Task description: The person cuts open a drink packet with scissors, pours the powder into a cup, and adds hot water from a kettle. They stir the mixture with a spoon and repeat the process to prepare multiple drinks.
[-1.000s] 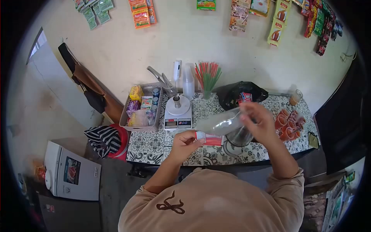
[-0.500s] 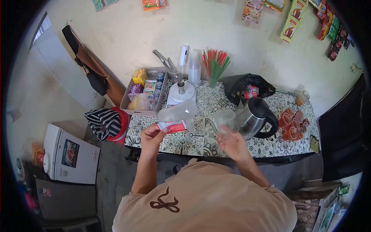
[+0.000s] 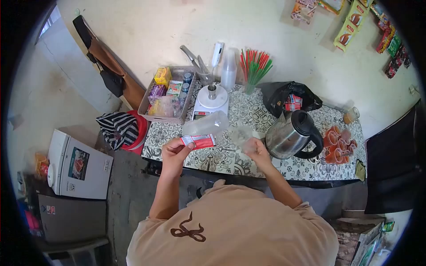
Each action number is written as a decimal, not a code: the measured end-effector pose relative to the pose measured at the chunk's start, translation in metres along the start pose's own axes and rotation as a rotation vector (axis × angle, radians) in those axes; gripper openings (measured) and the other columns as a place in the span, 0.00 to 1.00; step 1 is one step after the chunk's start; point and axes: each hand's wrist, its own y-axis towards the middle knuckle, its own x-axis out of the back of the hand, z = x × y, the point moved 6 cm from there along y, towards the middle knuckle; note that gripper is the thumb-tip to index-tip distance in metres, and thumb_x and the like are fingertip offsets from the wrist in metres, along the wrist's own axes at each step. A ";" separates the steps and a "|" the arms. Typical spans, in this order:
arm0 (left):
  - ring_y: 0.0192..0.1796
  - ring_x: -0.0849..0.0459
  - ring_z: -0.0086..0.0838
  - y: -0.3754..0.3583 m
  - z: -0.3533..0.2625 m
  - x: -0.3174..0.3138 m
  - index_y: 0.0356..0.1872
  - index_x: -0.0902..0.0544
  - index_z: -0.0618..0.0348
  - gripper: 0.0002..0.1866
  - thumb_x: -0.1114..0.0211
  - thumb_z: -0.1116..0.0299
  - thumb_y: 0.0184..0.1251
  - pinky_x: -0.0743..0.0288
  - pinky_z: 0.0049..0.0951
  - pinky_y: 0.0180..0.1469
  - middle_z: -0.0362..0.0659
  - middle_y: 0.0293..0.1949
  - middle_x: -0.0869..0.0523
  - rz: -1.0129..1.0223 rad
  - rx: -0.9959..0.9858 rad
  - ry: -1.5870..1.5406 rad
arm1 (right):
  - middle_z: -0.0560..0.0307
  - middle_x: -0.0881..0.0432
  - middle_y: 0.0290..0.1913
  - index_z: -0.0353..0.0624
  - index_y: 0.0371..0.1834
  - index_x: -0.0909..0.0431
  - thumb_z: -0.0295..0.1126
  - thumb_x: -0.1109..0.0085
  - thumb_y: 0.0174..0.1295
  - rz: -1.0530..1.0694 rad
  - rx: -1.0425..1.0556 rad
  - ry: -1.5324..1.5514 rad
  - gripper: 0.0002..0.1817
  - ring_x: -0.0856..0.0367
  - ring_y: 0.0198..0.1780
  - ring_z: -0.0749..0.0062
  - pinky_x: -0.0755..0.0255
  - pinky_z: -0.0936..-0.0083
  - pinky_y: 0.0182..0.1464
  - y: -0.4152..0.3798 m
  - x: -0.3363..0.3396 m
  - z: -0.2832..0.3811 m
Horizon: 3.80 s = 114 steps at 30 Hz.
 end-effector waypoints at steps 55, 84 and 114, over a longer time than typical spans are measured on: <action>0.44 0.22 0.24 -0.120 -0.003 -0.077 0.41 0.17 0.64 0.11 0.39 0.83 0.57 0.31 0.22 0.49 0.44 0.41 0.17 -0.670 -0.307 0.494 | 0.50 0.22 0.29 0.37 0.36 0.26 0.26 0.41 0.55 0.108 0.698 -0.667 0.08 0.23 0.27 0.59 0.29 0.70 0.30 -0.022 0.028 0.130; 0.42 0.20 0.25 -0.081 0.015 -0.081 0.31 0.17 0.66 0.10 0.43 0.87 0.50 0.31 0.22 0.47 0.44 0.36 0.16 -0.365 -0.204 0.364 | 0.49 0.22 0.44 0.36 0.52 0.37 0.25 0.54 0.66 0.097 0.312 0.432 0.13 0.20 0.42 0.69 0.25 0.73 0.47 -0.015 0.033 0.101; 0.40 0.21 0.20 -0.053 0.042 -0.165 0.39 0.23 0.64 0.06 0.42 0.80 0.61 0.29 0.20 0.45 0.40 0.34 0.18 -0.074 0.148 -0.040 | 0.52 0.28 0.27 0.38 0.36 0.35 0.44 0.64 0.70 -0.105 0.699 0.569 0.18 0.25 0.29 0.65 0.26 0.64 0.34 -0.022 0.023 0.218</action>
